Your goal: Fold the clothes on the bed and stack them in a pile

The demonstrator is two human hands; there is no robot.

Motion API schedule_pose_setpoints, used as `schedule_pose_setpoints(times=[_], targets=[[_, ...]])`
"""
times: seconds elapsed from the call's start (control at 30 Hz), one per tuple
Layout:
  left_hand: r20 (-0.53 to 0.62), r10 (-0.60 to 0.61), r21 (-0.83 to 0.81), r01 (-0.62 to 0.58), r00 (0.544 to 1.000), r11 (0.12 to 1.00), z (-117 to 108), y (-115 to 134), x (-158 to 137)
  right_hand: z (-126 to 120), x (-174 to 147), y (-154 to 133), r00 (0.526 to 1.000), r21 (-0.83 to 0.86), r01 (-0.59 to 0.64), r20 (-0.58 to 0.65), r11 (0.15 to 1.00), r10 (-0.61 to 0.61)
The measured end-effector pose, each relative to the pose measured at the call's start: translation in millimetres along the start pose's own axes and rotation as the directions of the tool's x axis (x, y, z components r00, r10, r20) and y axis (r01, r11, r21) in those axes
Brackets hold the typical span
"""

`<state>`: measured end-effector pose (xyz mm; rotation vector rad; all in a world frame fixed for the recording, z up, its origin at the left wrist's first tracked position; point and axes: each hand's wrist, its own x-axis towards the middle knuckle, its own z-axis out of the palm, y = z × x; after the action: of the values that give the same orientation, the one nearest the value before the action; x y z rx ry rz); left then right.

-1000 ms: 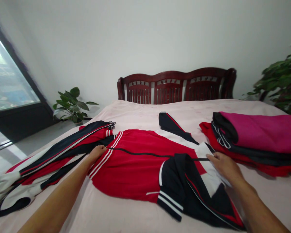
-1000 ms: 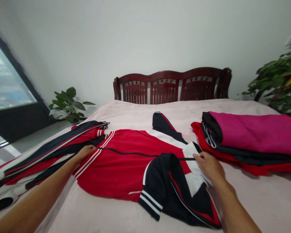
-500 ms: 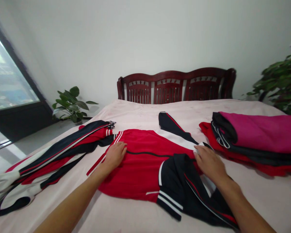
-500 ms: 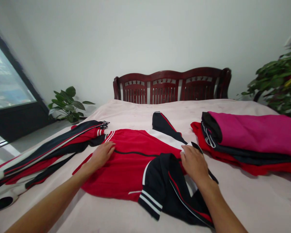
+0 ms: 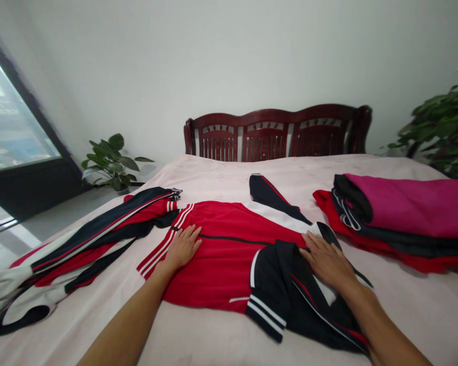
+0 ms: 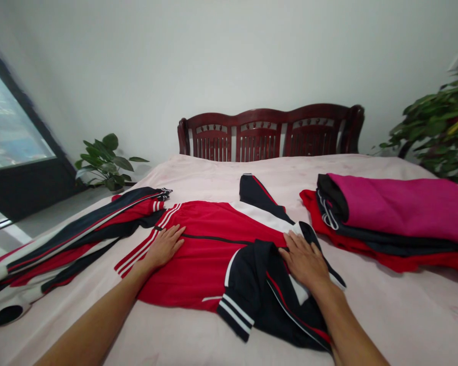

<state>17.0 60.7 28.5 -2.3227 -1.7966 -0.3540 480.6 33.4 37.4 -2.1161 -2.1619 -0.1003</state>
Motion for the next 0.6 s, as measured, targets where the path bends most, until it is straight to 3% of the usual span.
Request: schedule_pose_setpoints(times=[0.6], targets=[[-0.031, -0.045, 0.018, 0.046, 0.999, 0.999, -0.9, 12.6, -14.5, 6.0, 3.6, 9.6, 0.997, 0.054, 0.037, -0.075, 0.998, -0.033]])
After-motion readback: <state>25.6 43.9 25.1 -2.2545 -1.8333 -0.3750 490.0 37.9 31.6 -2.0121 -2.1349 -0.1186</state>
